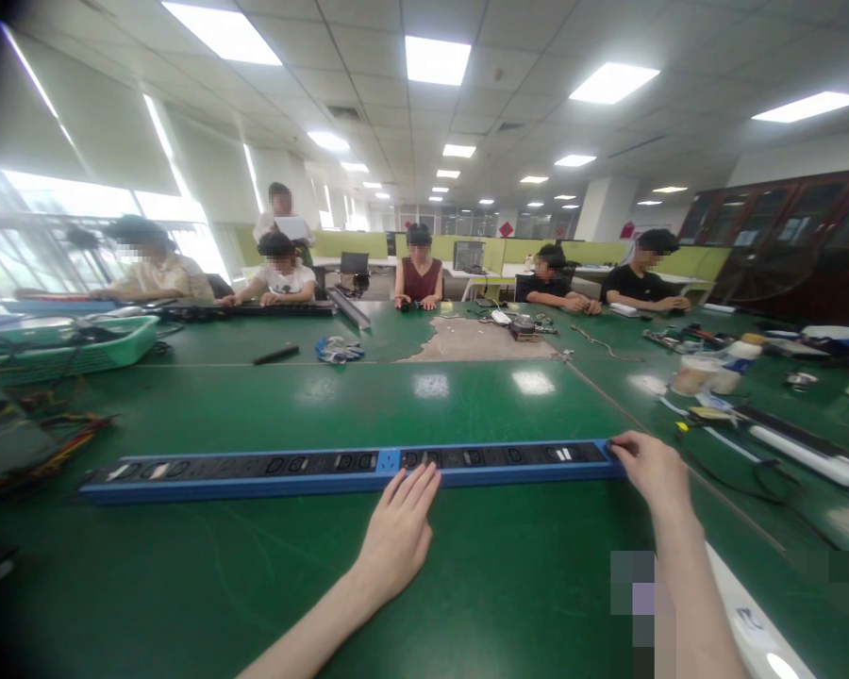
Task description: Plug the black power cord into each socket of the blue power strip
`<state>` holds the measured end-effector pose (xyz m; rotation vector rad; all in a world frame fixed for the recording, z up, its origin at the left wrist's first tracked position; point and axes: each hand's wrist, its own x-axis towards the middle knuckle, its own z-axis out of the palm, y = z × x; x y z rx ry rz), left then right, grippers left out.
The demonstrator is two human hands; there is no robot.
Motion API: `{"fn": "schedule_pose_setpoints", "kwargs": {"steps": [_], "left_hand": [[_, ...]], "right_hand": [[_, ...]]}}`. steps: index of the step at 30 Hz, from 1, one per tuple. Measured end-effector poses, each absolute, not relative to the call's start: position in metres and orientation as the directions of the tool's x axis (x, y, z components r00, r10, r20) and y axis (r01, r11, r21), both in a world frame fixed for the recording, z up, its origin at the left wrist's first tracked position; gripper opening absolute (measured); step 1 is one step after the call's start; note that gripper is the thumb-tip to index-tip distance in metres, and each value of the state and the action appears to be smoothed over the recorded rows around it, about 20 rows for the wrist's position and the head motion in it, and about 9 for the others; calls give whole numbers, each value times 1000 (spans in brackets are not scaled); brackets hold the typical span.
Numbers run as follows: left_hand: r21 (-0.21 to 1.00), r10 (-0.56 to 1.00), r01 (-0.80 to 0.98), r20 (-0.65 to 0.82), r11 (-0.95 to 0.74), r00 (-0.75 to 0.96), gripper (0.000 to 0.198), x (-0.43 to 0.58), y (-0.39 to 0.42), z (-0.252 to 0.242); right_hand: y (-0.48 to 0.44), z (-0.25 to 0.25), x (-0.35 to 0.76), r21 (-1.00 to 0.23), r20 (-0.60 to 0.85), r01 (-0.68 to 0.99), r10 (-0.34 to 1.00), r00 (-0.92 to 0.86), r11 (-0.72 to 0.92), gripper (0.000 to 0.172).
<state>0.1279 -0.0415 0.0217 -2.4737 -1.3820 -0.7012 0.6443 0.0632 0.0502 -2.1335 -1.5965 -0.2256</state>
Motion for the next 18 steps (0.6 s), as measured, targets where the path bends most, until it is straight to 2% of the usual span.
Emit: {"fn": "schedule_pose_setpoints", "kwargs": {"steps": [6, 10, 15, 18], "left_hand": [[38, 737, 845, 511, -533, 442, 78, 127, -42, 21], [34, 735, 844, 510, -535, 446, 79, 127, -42, 21], [27, 747, 853, 499, -521, 440, 79, 127, -42, 20], [30, 750, 855, 497, -517, 436, 77, 127, -43, 20]], "right_hand": [[66, 62, 642, -326, 304, 903, 873, 382, -281, 34], [71, 76, 642, -263, 246, 921, 903, 353, -288, 30], [78, 83, 649, -213, 216, 958, 947, 239, -194, 29], [82, 83, 652, -194, 198, 957, 947, 252, -214, 27]]}}
